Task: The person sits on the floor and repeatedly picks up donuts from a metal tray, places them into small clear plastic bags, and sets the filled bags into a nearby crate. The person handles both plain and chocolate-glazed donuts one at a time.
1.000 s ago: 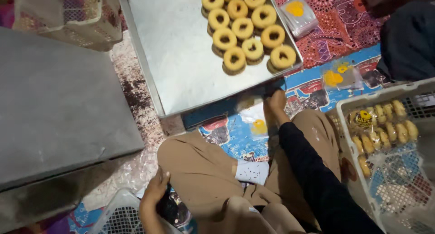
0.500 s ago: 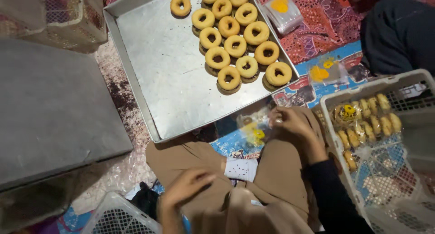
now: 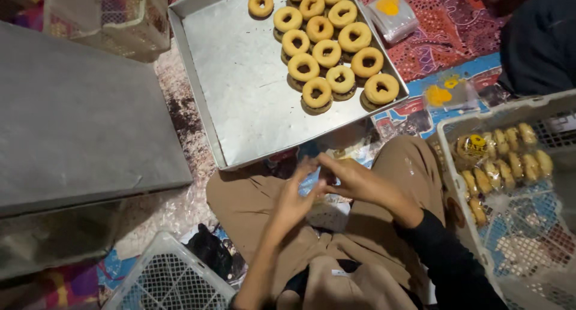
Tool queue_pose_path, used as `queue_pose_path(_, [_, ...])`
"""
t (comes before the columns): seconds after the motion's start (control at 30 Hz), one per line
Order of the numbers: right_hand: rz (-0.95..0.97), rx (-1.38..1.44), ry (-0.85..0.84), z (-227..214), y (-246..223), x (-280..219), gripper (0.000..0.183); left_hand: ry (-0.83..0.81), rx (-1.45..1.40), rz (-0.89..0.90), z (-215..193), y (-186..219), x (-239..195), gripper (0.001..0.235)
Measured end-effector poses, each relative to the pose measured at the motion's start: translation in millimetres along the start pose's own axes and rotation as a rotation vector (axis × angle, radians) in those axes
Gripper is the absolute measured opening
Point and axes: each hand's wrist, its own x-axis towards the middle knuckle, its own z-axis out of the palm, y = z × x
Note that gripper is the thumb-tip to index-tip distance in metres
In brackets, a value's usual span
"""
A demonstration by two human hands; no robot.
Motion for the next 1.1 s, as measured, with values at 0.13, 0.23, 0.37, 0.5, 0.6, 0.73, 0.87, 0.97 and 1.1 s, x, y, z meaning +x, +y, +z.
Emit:
queue_pose_path(0.13, [-0.342,-0.666,0.260,13,10,-22,0.038,-0.054,-0.404,-0.114,46,-38,25,0.036])
queue_pose_path(0.23, [-0.475,-0.968,0.211,37,29,-44,0.028,-0.023,-0.311,-0.243,58,-38,21,0.036])
queue_pose_path(0.37, [-0.087,-0.869,0.159,64,58,-63,0.032,0.043,0.070,0.112,66,0,15,0.035])
queue_pose_path(0.5, [-0.064,-0.679,0.268,71,63,-64,0.055,-0.092,0.326,0.546,65,33,3,0.028])
queue_pose_path(0.6, [0.208,-0.444,0.274,60,36,-36,0.075,0.365,-0.124,0.472,51,36,8,0.059])
queue_pose_path(0.73, [-0.335,-0.097,0.001,37,2,42,0.066,0.687,-1.292,-0.120,11,-7,58,0.053])
queue_pose_path(0.87, [-0.132,-0.749,0.280,-42,50,137,0.058,0.884,-1.662,-0.052,-56,-64,84,0.026])
queue_pose_path(0.97, [-0.024,-1.043,0.081,-63,100,170,0.049,0.851,-1.803,-0.132,-74,-79,84,0.039])
queue_pose_path(1.1, [0.022,-1.077,-0.102,-76,101,180,0.044,0.786,-2.041,-0.192,-68,-67,93,0.054])
